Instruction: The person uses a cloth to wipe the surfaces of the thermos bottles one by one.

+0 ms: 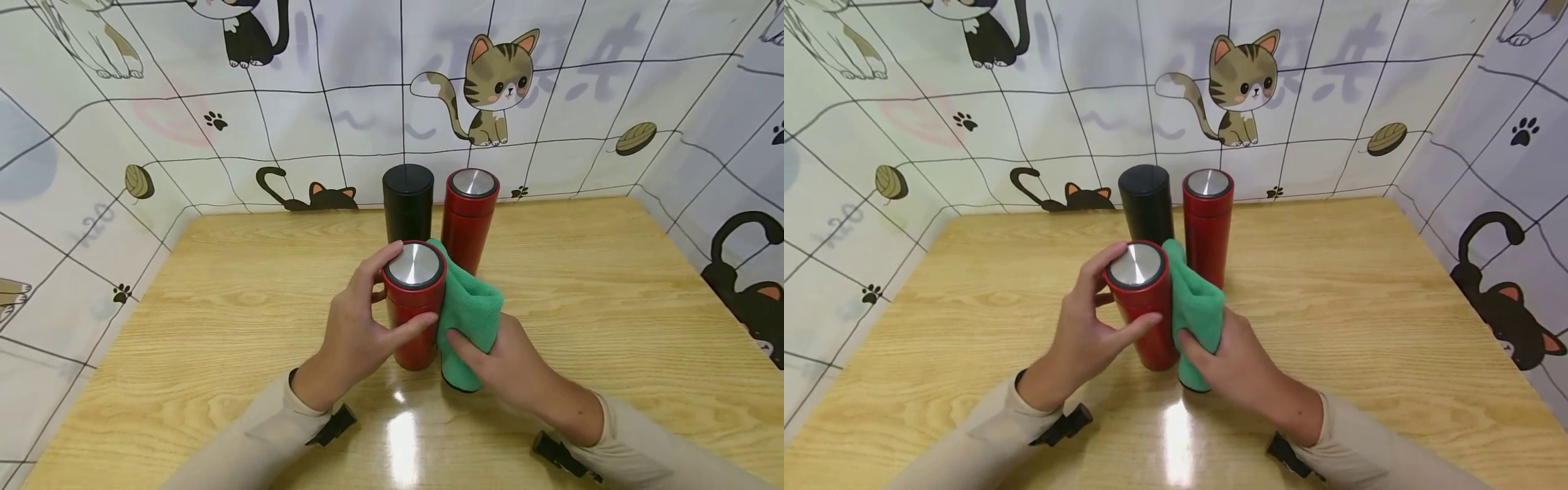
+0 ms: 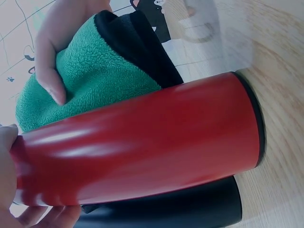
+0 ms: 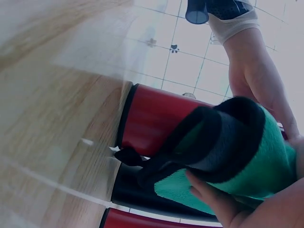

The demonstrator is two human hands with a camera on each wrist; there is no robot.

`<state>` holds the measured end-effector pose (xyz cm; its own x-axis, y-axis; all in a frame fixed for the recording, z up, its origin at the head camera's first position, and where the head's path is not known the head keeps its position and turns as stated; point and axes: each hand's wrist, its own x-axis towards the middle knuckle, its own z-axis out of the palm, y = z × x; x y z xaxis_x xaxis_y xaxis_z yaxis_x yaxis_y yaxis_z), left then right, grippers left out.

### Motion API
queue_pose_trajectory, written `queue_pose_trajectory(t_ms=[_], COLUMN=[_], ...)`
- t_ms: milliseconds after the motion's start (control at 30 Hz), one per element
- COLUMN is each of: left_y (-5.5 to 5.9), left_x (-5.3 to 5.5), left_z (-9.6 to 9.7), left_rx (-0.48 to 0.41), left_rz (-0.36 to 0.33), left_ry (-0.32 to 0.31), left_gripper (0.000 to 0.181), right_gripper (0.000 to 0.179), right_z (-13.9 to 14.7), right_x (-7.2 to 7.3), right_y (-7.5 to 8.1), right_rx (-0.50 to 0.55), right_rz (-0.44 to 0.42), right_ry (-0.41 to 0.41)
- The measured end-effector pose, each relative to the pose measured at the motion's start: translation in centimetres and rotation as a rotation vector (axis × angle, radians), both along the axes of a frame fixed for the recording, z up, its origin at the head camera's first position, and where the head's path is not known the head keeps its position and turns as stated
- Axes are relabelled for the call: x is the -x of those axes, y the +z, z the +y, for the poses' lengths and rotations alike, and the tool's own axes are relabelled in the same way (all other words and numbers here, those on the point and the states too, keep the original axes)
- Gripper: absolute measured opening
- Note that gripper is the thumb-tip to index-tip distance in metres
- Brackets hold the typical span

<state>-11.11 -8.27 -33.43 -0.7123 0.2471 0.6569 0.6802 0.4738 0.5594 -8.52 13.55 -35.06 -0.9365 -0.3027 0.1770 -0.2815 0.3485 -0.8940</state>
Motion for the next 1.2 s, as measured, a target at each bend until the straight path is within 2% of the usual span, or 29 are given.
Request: queue_pose_trajectory(t_ms=[133,233,300,400,633,933,1200], left_y=[0.05,0.13,0.19,0.28,0.20,0.36,0.14], left_x=[0.06,0.07,0.06,0.08,0.02,0.14,-0.02], left_z=[0.06,0.09,0.08,0.04,-0.01,0.08,-0.02], left_rx=[-0.002,-0.001,-0.003,-0.004,0.005,0.001,0.010], left_rz=[0.005,0.007,0.008,0.007,-0.003,-0.006,-0.016], left_ry=[0.000,-0.001,-0.004,-0.001,0.002,-0.006,0.005], left_gripper=[0.092,0.092,0.092,0.092,0.092,0.092,0.092], right_gripper=[0.044,0.054,0.058,0.058,0.049,0.063,0.053], right_z=[0.27,0.32,0.27,0.19,0.31,0.13,0.27], right_x=[0.05,0.11,0.18,0.18,0.05,0.17,0.08], right_y=[0.09,0.37,0.58,0.66,-0.05,0.84,-0.08], right_rx=[0.019,0.070,0.108,0.120,0.046,0.168,0.055], right_rz=[0.116,0.211,0.240,0.234,0.111,0.241,0.160], right_ry=[0.010,0.043,0.081,0.103,0.042,0.130,0.059])
